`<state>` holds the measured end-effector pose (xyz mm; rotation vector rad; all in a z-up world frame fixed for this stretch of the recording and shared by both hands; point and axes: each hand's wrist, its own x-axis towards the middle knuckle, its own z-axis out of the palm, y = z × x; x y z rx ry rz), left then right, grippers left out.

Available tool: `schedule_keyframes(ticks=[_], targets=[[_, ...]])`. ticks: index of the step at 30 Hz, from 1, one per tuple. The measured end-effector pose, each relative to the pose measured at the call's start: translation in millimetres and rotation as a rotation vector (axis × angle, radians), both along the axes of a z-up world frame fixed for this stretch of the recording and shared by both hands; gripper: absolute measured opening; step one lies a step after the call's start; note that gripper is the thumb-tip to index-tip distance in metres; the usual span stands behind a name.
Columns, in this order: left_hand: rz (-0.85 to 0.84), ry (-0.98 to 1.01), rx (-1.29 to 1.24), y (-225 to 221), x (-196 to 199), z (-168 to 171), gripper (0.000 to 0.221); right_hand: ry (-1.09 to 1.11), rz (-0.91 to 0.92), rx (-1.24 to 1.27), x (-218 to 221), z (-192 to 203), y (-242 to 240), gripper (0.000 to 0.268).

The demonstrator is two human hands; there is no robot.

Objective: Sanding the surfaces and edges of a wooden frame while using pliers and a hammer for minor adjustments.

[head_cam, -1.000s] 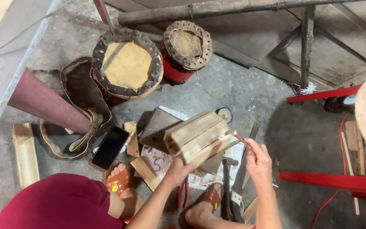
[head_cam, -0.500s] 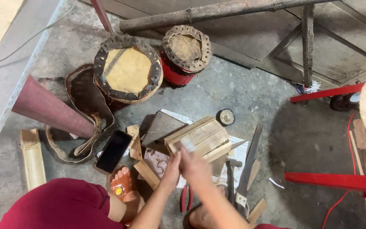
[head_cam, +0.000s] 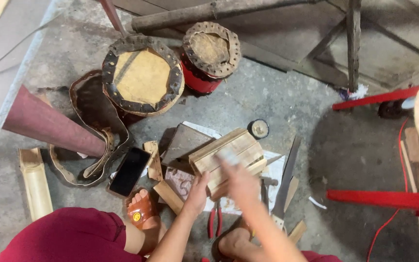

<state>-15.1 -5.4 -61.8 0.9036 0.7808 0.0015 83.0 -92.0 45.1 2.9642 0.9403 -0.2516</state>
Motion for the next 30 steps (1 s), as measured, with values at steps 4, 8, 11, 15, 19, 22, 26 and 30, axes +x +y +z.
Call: schedule_keyframes(ticks=[4,8,11,15,19,22,26,30], targets=[[-0.059,-0.020,0.000,1,6,36,0.063,-0.067,-0.282,-0.117,51,-40,-64,0.075],[0.008,-0.063,-0.175,-11,10,-9,0.056,-0.111,-0.045,-0.070,-24,-63,-43,0.073],[-0.188,0.090,-0.144,15,17,65,0.063,-0.138,0.163,0.317,-22,-19,-19,0.047],[-0.337,0.298,-0.041,15,15,61,0.091,-0.136,-0.253,-0.007,21,-53,-89,0.082],[-0.216,0.102,-0.073,15,17,49,0.080,-0.288,-0.399,0.100,13,-69,-119,0.078],[-0.344,0.264,0.061,17,20,52,0.087,-0.241,-0.284,0.056,-18,-38,-82,0.091],[-0.223,0.212,0.082,-7,17,-11,0.080,-0.097,-0.041,0.205,-67,-66,-80,0.072],[0.150,0.155,-0.414,-10,22,-20,0.068,-0.680,-0.007,-0.072,-23,-103,-126,0.079]])
